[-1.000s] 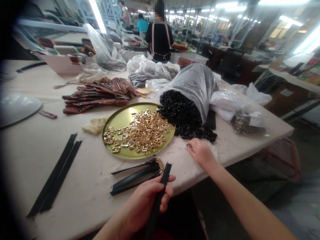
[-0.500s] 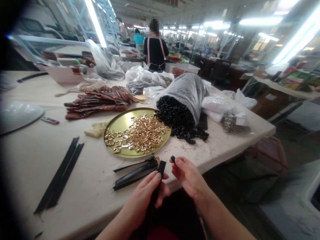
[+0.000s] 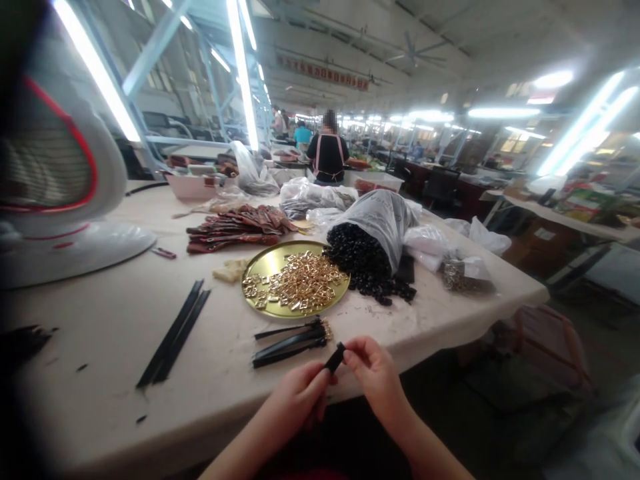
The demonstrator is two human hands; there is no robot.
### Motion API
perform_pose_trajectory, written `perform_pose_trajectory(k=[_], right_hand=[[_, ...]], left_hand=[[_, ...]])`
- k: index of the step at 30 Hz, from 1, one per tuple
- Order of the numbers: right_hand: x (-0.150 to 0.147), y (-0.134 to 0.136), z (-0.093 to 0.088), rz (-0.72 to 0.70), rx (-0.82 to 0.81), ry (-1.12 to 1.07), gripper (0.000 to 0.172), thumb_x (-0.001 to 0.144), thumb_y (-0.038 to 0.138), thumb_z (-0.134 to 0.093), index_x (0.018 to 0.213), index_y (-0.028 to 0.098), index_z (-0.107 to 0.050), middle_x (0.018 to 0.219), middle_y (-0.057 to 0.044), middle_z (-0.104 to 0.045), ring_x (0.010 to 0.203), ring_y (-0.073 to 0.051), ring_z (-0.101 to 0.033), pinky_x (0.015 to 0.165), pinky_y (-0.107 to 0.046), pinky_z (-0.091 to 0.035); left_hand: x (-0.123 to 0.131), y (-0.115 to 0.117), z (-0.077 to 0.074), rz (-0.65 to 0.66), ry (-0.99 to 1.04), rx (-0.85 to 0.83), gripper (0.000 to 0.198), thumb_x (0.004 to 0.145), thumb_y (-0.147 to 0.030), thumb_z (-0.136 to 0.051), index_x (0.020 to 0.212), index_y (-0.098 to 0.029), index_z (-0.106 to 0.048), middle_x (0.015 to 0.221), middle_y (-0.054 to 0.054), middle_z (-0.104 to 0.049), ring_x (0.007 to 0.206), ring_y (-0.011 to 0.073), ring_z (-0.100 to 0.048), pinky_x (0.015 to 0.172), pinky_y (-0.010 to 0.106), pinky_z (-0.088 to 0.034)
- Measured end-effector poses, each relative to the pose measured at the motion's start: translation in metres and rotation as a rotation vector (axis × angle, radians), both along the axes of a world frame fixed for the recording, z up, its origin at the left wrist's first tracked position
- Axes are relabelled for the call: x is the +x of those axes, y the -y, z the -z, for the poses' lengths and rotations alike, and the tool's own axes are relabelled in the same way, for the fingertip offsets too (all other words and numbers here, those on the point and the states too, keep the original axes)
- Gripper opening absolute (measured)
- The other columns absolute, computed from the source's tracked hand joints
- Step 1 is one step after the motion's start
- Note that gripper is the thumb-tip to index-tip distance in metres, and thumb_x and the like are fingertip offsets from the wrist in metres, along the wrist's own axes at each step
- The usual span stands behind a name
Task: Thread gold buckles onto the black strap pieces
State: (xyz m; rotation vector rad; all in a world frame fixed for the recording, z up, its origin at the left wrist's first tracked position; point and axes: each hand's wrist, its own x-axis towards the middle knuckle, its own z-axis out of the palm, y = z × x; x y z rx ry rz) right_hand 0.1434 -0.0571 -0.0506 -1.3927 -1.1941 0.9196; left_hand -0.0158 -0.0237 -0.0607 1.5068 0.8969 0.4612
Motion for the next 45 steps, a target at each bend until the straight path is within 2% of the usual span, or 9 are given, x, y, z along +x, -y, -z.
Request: perform_pose_trajectory(k=[6, 12, 16, 20, 23, 28, 34, 38, 45], right_hand=[[0.016, -0.003, 0.004, -0.121, 0.036, 0.278, 0.017, 0.078, 0.032, -0.058, 0.087, 0.02, -0.065, 0.08, -0.003, -0.067, 0.076, -0.018, -0.06, 0.071, -0.029, -0.047], [0.014, -0.017, 0.012, -0.168, 0.008, 0.219, 0.02, 0.078, 0.029, -0.057, 0.095, 0.02, -0.061, 0.079, -0.002, -0.064, 0.074, -0.017, -0.059, 0.069, -0.028, -0.046], [0.012, -0.028, 0.011, -0.378, -0.033, 0.185, 0.033, 0.078, 0.025, -0.055, 0.111, 0.023, -0.056, 0.086, -0.001, -0.063, 0.079, -0.016, -0.057, 0.074, -0.029, -0.044], [0.01, -0.04, 0.007, -0.365, -0.148, -0.099, 0.018, 0.075, 0.03, -0.06, 0.09, 0.019, -0.061, 0.078, -0.001, -0.063, 0.072, -0.015, -0.056, 0.068, -0.028, -0.044], [-0.001, -0.045, 0.009, -0.203, -0.176, -0.437, 0.019, 0.07, 0.031, -0.066, 0.077, 0.018, -0.055, 0.067, 0.002, -0.06, 0.063, -0.012, -0.053, 0.065, -0.025, -0.042], [-0.019, -0.046, 0.019, -0.18, -0.2, -0.81, 0.022, 0.07, 0.032, -0.068, 0.07, 0.016, -0.053, 0.064, 0.002, -0.057, 0.061, -0.01, -0.052, 0.067, -0.024, -0.042], [-0.008, -0.052, 0.028, -0.089, -0.171, -0.423, 0.019, 0.07, 0.034, -0.067, 0.076, 0.018, -0.059, 0.07, 0.002, -0.059, 0.066, -0.012, -0.054, 0.067, -0.026, -0.043], [-0.002, -0.059, 0.028, -0.224, -0.105, -0.04, 0.019, 0.07, 0.035, -0.065, 0.081, 0.02, -0.064, 0.079, -0.002, -0.064, 0.079, -0.018, -0.057, 0.076, -0.032, -0.043], [0.001, -0.069, 0.025, -0.201, -0.247, -0.389, 0.026, 0.068, 0.033, -0.069, 0.088, 0.017, -0.061, 0.075, 0.001, -0.062, 0.068, -0.012, -0.055, 0.067, -0.026, -0.043]], left_hand=[[-0.001, -0.004, 0.0, 0.039, -0.061, 0.014, 0.032, 0.083, -0.04, -0.033, 0.079, -0.017, -0.056, 0.044, -0.006, -0.048, 0.033, 0.0078, -0.039, 0.032, 0.016, -0.026], [-0.005, -0.004, -0.007, -0.007, -0.13, 0.003, 0.032, 0.083, -0.039, -0.033, 0.078, -0.017, -0.056, 0.043, -0.007, -0.047, 0.034, 0.0081, -0.04, 0.034, 0.017, -0.027], [-0.015, -0.006, -0.007, -0.04, -0.209, 0.028, 0.028, 0.082, -0.035, -0.036, 0.073, -0.017, -0.056, 0.043, -0.007, -0.048, 0.035, 0.0076, -0.042, 0.038, 0.017, -0.028], [-0.015, -0.009, -0.001, -0.13, -0.174, -0.017, 0.029, 0.083, -0.036, -0.034, 0.076, -0.017, -0.056, 0.042, -0.006, -0.048, 0.034, 0.0079, -0.041, 0.037, 0.017, -0.029], [-0.006, -0.014, 0.004, -0.216, -0.103, -0.054, 0.03, 0.083, -0.038, -0.034, 0.083, -0.016, -0.054, 0.044, -0.006, -0.05, 0.034, 0.0082, -0.04, 0.035, 0.017, -0.029], [0.008, -0.024, 0.011, -0.264, -0.047, -0.057, 0.029, 0.083, -0.04, -0.034, 0.077, -0.017, -0.051, 0.044, -0.006, -0.049, 0.033, 0.0076, -0.039, 0.035, 0.017, -0.028], [-0.002, -0.03, 0.01, -0.156, -0.137, -0.047, 0.03, 0.084, -0.038, -0.034, 0.082, -0.017, -0.055, 0.042, -0.007, -0.047, 0.035, 0.0091, -0.04, 0.039, 0.019, -0.03], [-0.007, -0.037, 0.003, -0.059, -0.209, 0.0, 0.028, 0.083, -0.035, -0.035, 0.071, -0.018, -0.054, 0.043, -0.007, -0.047, 0.038, 0.0094, -0.043, 0.044, 0.02, -0.032], [-0.008, -0.048, 0.004, -0.057, -0.169, 0.003, 0.028, 0.084, -0.038, -0.034, 0.085, -0.018, -0.053, 0.059, -0.002, -0.057, 0.05, 0.012, -0.051, 0.048, 0.021, -0.036]])
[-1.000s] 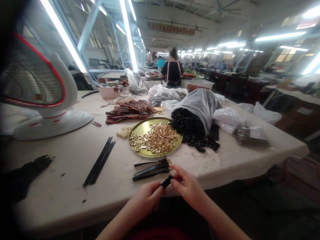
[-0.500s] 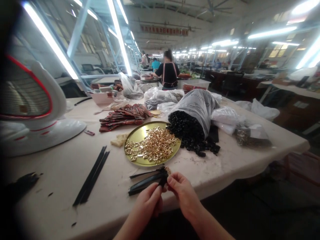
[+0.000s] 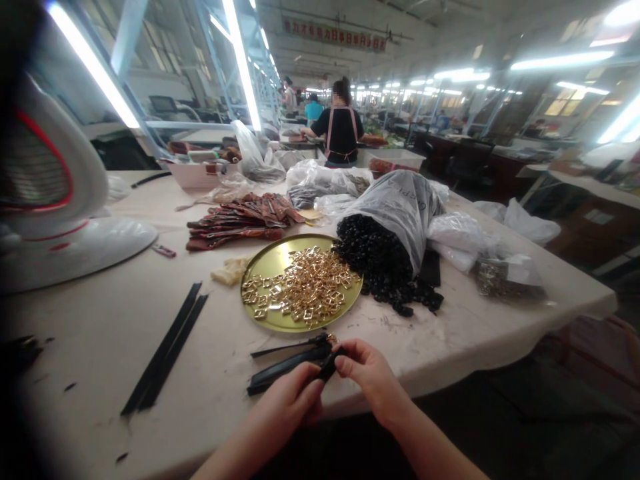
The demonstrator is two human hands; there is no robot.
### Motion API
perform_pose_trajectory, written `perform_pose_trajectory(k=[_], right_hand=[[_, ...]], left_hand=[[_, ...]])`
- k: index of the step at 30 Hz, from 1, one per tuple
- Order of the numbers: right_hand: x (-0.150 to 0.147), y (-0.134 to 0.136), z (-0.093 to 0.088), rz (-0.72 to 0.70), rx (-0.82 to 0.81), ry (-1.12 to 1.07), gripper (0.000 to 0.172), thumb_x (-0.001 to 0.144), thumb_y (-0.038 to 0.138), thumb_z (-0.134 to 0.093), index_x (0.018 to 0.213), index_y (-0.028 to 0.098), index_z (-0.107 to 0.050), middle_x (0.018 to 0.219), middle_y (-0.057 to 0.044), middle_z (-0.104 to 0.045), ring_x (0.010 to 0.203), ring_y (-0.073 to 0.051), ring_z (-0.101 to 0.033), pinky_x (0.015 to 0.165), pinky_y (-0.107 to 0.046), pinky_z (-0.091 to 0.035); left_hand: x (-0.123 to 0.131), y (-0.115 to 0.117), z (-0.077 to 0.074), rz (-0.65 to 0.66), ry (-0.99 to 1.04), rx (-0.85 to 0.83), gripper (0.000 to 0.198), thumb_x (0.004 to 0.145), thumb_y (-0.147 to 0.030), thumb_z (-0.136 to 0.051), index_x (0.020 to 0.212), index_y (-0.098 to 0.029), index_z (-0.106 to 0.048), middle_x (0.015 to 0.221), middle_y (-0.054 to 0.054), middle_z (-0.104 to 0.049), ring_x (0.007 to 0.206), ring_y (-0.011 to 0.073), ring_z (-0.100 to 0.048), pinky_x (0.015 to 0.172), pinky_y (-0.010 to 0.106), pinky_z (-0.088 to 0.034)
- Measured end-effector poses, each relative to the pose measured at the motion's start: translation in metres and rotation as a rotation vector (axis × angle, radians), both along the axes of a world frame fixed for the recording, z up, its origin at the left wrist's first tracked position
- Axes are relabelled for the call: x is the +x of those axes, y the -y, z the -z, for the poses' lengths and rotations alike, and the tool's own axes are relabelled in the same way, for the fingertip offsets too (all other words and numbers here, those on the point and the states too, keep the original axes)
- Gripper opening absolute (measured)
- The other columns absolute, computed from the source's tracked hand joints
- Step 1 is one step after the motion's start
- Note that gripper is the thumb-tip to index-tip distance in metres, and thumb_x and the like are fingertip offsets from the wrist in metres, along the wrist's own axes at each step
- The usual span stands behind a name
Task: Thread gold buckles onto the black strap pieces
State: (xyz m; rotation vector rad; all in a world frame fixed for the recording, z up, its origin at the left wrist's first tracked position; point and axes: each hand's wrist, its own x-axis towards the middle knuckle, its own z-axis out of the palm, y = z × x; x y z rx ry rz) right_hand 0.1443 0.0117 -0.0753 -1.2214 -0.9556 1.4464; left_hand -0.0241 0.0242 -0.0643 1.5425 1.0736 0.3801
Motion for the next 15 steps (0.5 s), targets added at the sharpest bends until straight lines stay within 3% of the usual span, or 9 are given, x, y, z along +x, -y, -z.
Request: perform_pose_trajectory(k=[6, 11, 15], right_hand=[[-0.011, -0.003, 0.005, -0.002, -0.031, -0.04, 0.027, 0.064, 0.035, -0.072, 0.083, 0.018, -0.063, 0.082, -0.001, -0.066, 0.079, -0.017, -0.059, 0.078, -0.03, -0.043], [-0.015, -0.013, 0.011, -0.072, 0.055, 0.069, 0.026, 0.069, 0.039, -0.067, 0.085, 0.019, -0.066, 0.088, -0.003, -0.067, 0.087, -0.02, -0.059, 0.082, -0.032, -0.043], [-0.012, -0.027, 0.014, -0.11, 0.123, 0.206, 0.022, 0.072, 0.037, -0.065, 0.083, 0.018, -0.066, 0.084, -0.004, -0.065, 0.084, -0.021, -0.059, 0.078, -0.032, -0.044]], left_hand=[[-0.001, -0.005, 0.005, -0.191, 0.039, 0.033, 0.05, 0.084, -0.037, -0.037, 0.128, -0.014, -0.035, 0.069, 0.003, -0.062, 0.066, 0.0176, -0.057, 0.061, 0.026, -0.042], [0.007, -0.011, 0.014, -0.285, 0.07, 0.004, 0.056, 0.08, -0.042, -0.044, 0.129, -0.014, -0.038, 0.101, 0.011, -0.065, 0.097, 0.0247, -0.057, 0.081, 0.03, -0.043], [0.013, -0.016, 0.025, -0.354, 0.109, -0.013, 0.056, 0.082, -0.043, -0.04, 0.13, -0.014, -0.037, 0.115, 0.012, -0.06, 0.109, 0.0242, -0.052, 0.09, 0.031, -0.04]])
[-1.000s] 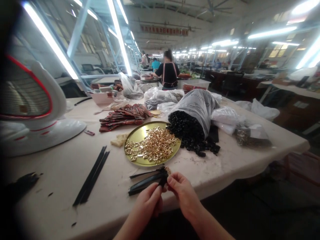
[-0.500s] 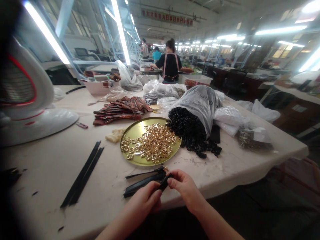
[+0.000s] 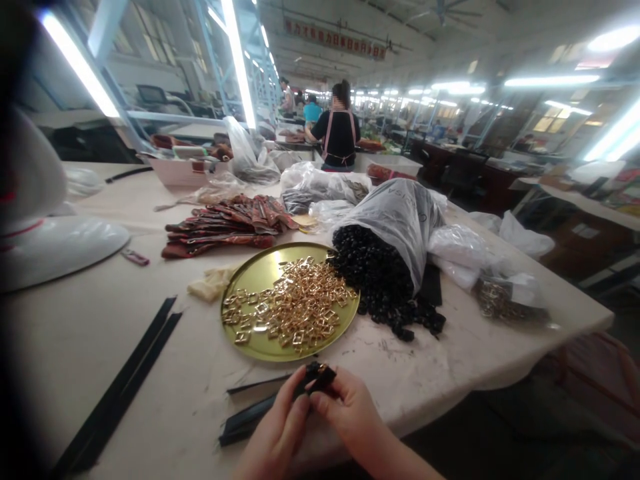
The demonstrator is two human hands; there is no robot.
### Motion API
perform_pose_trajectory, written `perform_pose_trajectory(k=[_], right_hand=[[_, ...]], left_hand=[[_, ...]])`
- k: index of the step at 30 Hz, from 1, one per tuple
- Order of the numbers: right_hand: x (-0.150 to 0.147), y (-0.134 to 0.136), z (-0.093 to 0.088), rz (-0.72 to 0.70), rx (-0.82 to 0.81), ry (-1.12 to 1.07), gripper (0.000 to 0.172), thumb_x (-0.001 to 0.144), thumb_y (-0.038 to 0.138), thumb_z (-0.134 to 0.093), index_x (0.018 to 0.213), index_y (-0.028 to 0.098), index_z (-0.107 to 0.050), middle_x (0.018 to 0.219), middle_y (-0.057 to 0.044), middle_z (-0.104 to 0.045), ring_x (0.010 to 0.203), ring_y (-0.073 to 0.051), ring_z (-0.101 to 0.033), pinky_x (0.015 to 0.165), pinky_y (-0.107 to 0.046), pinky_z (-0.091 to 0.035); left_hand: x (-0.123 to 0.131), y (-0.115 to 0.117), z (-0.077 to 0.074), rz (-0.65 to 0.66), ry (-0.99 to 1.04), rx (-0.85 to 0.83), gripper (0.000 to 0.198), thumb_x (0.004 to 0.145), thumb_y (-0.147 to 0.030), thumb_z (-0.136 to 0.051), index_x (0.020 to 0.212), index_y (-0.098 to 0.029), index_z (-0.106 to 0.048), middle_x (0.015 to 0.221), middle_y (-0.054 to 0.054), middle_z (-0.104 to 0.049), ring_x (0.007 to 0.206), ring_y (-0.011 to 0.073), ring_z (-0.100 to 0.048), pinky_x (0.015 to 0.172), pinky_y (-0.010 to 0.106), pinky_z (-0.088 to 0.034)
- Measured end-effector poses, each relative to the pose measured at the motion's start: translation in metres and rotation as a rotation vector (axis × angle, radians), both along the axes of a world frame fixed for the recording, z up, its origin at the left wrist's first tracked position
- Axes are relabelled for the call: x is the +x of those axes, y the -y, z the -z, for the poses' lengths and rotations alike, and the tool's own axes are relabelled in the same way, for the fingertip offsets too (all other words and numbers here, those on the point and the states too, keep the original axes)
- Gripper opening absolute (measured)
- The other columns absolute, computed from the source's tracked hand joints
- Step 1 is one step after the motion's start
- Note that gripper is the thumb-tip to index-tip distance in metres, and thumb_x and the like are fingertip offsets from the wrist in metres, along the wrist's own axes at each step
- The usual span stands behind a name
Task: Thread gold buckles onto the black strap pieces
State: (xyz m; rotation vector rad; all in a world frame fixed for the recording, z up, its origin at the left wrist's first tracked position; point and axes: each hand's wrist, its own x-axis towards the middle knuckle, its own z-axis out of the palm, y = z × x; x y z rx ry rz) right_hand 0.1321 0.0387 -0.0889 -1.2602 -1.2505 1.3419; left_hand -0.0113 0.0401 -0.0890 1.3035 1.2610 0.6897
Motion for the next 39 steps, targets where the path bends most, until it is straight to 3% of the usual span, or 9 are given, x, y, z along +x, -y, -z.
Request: perform_pose_trajectory(k=[6, 10, 13, 16, 20, 26, 30, 33, 39], right_hand=[[-0.002, -0.004, -0.009, 0.037, -0.179, -0.254, 0.024, 0.07, 0.034, -0.067, 0.086, 0.017, -0.062, 0.081, -0.003, -0.064, 0.077, -0.017, -0.057, 0.073, -0.029, -0.044], [0.002, 0.003, -0.018, 0.022, -0.238, -0.361, 0.018, 0.073, 0.032, -0.064, 0.078, 0.015, -0.062, 0.071, 0.0, -0.059, 0.064, -0.01, -0.052, 0.064, -0.022, -0.041], [0.005, 0.007, -0.021, -0.031, -0.375, -0.423, 0.018, 0.069, 0.03, -0.067, 0.073, 0.015, -0.059, 0.065, 0.002, -0.056, 0.052, -0.007, -0.047, 0.052, -0.019, -0.037], [0.006, 0.013, -0.027, -0.107, -0.435, -0.363, 0.017, 0.062, 0.024, -0.07, 0.067, 0.015, -0.058, 0.061, 0.003, -0.055, 0.049, -0.006, -0.046, 0.05, -0.018, -0.037], [0.005, 0.023, -0.037, -0.17, -0.439, -0.235, 0.016, 0.058, 0.02, -0.069, 0.069, 0.016, -0.058, 0.06, 0.004, -0.057, 0.055, -0.01, -0.052, 0.053, -0.02, -0.04], [0.004, 0.03, -0.035, -0.122, -0.286, -0.118, 0.007, 0.061, 0.016, -0.062, 0.063, 0.016, -0.055, 0.052, 0.006, -0.052, 0.048, -0.008, -0.047, 0.05, -0.02, -0.038], [0.025, -0.004, -0.041, -0.17, 0.011, 0.273, 0.008, 0.072, 0.025, -0.057, 0.07, 0.017, -0.057, 0.062, 0.002, -0.058, 0.059, -0.012, -0.052, 0.055, -0.022, -0.04], [0.043, -0.054, -0.044, 0.034, 0.22, 0.858, 0.014, 0.08, 0.027, -0.049, 0.075, 0.018, -0.058, 0.072, -0.001, -0.061, 0.067, -0.014, -0.055, 0.062, -0.024, -0.041], [0.044, -0.143, -0.012, 0.092, 0.134, 1.05, 0.006, 0.071, 0.017, -0.056, 0.067, 0.014, -0.06, 0.079, -0.012, -0.064, 0.08, -0.023, -0.057, 0.073, -0.031, -0.038]], left_hand=[[-0.006, -0.005, -0.004, 0.004, -0.012, -0.004, 0.054, 0.083, -0.04, -0.037, 0.131, -0.015, -0.035, 0.125, 0.01, -0.054, 0.114, 0.0231, -0.048, 0.096, 0.033, -0.034], [-0.013, -0.002, -0.014, 0.091, 0.014, -0.1, 0.059, 0.082, -0.044, -0.039, 0.133, -0.015, -0.033, 0.092, 0.009, -0.067, 0.085, 0.0225, -0.059, 0.079, 0.032, -0.044], [-0.016, 0.006, -0.018, 0.161, 0.018, -0.089, 0.061, 0.081, -0.047, -0.04, 0.132, -0.015, -0.034, 0.074, 0.005, -0.064, 0.067, 0.0192, -0.057, 0.068, 0.029, -0.044], [-0.016, 0.016, -0.02, 0.23, 0.004, -0.05, 0.06, 0.083, -0.046, -0.038, 0.134, -0.015, -0.032, 0.064, 0.002, -0.059, 0.059, 0.0167, -0.053, 0.06, 0.026, -0.041], [-0.016, 0.026, -0.025, 0.282, -0.006, 0.051, 0.057, 0.084, -0.042, -0.034, 0.134, -0.015, -0.032, 0.06, 0.002, -0.058, 0.06, 0.0175, -0.053, 0.061, 0.027, -0.042], [-0.018, 0.023, -0.045, 0.357, -0.024, 0.054, 0.045, 0.082, -0.036, -0.037, 0.123, -0.019, -0.046, 0.066, 0.001, -0.061, 0.058, 0.0161, -0.054, 0.061, 0.026, -0.042], [-0.02, 0.016, -0.047, 0.206, -0.012, -0.007, 0.026, 0.079, -0.04, -0.044, 0.083, -0.018, -0.056, 0.057, -0.001, -0.056, 0.054, 0.0136, -0.05, 0.054, 0.023, -0.039], [-0.02, 0.01, -0.042, 0.137, 0.112, -0.134, 0.027, 0.077, -0.046, -0.046, 0.073, -0.019, -0.048, 0.051, -0.004, -0.053, 0.046, 0.0108, -0.046, 0.048, 0.022, -0.037], [-0.02, -0.003, -0.029, 0.021, 0.359, -0.313, 0.037, 0.071, -0.056, -0.052, 0.073, -0.019, -0.045, 0.054, -0.004, -0.056, 0.042, 0.0076, -0.045, 0.043, 0.019, -0.033]])
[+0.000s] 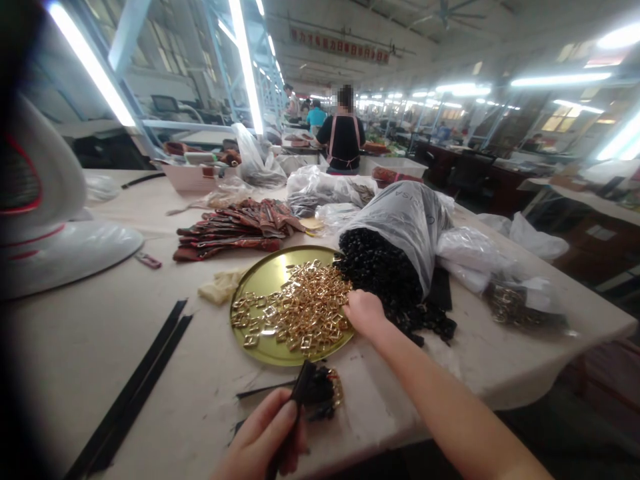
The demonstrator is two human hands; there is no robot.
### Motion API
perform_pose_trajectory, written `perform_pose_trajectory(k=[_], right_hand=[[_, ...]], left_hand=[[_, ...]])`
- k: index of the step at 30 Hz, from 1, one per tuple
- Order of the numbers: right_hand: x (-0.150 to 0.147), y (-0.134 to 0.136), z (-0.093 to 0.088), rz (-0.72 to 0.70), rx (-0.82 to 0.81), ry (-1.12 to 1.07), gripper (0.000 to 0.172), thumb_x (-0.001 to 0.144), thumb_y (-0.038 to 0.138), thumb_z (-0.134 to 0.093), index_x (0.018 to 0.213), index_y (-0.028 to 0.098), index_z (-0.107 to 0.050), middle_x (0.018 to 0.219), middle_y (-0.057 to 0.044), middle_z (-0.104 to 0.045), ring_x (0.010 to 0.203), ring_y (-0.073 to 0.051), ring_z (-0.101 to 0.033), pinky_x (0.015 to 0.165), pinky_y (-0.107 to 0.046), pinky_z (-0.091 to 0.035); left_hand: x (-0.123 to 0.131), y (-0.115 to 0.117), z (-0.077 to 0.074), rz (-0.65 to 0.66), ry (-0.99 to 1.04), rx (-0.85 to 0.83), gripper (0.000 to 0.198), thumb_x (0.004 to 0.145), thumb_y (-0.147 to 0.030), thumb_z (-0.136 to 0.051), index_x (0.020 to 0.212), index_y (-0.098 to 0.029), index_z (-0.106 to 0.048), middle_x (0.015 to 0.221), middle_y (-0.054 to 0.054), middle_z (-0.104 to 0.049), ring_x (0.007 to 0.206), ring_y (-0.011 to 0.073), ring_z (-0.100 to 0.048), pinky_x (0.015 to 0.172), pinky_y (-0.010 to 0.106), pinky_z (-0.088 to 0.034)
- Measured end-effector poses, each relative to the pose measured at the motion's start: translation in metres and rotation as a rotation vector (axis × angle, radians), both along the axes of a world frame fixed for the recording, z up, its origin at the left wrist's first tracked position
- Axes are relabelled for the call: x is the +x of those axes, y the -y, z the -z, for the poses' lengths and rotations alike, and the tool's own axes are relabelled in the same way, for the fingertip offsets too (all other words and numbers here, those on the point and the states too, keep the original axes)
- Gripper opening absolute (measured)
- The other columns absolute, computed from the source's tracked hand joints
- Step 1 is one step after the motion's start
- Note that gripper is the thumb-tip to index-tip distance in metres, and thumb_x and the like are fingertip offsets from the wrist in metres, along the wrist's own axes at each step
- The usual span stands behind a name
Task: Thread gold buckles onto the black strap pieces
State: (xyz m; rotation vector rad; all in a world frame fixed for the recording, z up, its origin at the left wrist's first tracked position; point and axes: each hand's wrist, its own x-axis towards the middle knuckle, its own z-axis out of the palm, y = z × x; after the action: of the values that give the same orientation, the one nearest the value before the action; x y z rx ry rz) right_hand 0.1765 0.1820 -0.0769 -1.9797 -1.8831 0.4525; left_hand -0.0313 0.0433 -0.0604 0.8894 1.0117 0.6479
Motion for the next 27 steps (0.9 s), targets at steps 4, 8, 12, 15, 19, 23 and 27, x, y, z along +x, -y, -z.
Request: perform_pose_trajectory(k=[4, 8, 12, 15, 19, 23, 27], right_hand=[[-0.004, -0.019, 0.01, 0.042, -0.061, -0.032, 0.011, 0.07, 0.011, -0.052, 0.061, 0.012, -0.059, 0.078, -0.018, -0.064, 0.082, -0.028, -0.057, 0.071, -0.035, -0.037], [-0.002, 0.006, -0.009, -0.015, -0.083, -0.155, 0.008, 0.073, 0.017, -0.051, 0.071, 0.014, -0.058, 0.077, -0.009, -0.064, 0.076, -0.021, -0.057, 0.068, -0.029, -0.04], [-0.018, 0.07, -0.028, -0.104, -0.161, -0.681, 0.012, 0.078, 0.029, -0.051, 0.08, 0.017, -0.053, 0.068, 0.001, -0.058, 0.061, -0.011, -0.053, 0.059, -0.024, -0.042], [-0.041, 0.12, -0.029, -0.079, -0.261, -1.25, 0.017, 0.073, 0.029, -0.061, 0.075, 0.017, -0.049, 0.064, 0.003, -0.054, 0.057, -0.009, -0.049, 0.057, -0.023, -0.04], [-0.059, 0.156, -0.022, -0.017, -0.184, -1.331, 0.019, 0.071, 0.031, -0.065, 0.075, 0.018, -0.051, 0.063, 0.005, -0.051, 0.056, -0.008, -0.046, 0.055, -0.022, -0.037], [-0.051, 0.168, -0.022, -0.179, -0.16, -1.042, 0.021, 0.076, 0.036, -0.059, 0.073, 0.016, -0.056, 0.062, 0.003, -0.048, 0.058, -0.01, -0.044, 0.056, -0.024, -0.036], [-0.033, 0.18, -0.035, -0.409, -0.126, -0.836, 0.015, 0.077, 0.031, -0.058, 0.073, 0.017, -0.059, 0.073, 0.0, -0.052, 0.067, -0.013, -0.047, 0.063, -0.026, -0.039]], left_hand=[[0.0, -0.004, 0.006, -0.041, 0.023, -0.032, 0.037, 0.072, -0.054, -0.053, 0.074, -0.018, -0.047, 0.049, -0.005, -0.054, 0.038, 0.006, -0.042, 0.04, 0.018, -0.027], [0.002, -0.005, 0.0, -0.112, 0.063, -0.038, 0.034, 0.073, -0.05, -0.054, 0.075, -0.017, -0.048, 0.05, -0.005, -0.054, 0.038, 0.0057, -0.04, 0.04, 0.018, -0.028], [0.011, -0.006, -0.013, -0.208, 0.077, 0.072, 0.03, 0.072, -0.042, -0.058, 0.085, -0.015, -0.051, 0.055, -0.004, -0.055, 0.041, 0.0054, -0.041, 0.042, 0.017, -0.03], [0.02, 0.0, -0.02, -0.236, 0.054, 0.141, 0.028, 0.07, -0.037, -0.061, 0.084, -0.015, -0.05, 0.054, -0.006, -0.053, 0.041, 0.0047, -0.04, 0.042, 0.017, -0.031], [0.026, 0.015, -0.018, -0.221, -0.033, 0.183, 0.023, 0.072, -0.036, -0.059, 0.074, -0.016, -0.047, 0.048, -0.008, -0.047, 0.036, 0.0033, -0.034, 0.036, 0.016, -0.025], [0.017, 0.024, -0.015, -0.155, -0.093, 0.207, 0.023, 0.073, -0.037, -0.056, 0.075, -0.016, -0.048, 0.045, -0.009, -0.042, 0.035, 0.0032, -0.033, 0.035, 0.015, -0.024], [0.009, 0.028, -0.022, -0.061, -0.123, 0.174, 0.024, 0.073, -0.038, -0.057, 0.074, -0.016, -0.047, 0.047, -0.008, -0.043, 0.037, 0.0035, -0.033, 0.036, 0.015, -0.024]])
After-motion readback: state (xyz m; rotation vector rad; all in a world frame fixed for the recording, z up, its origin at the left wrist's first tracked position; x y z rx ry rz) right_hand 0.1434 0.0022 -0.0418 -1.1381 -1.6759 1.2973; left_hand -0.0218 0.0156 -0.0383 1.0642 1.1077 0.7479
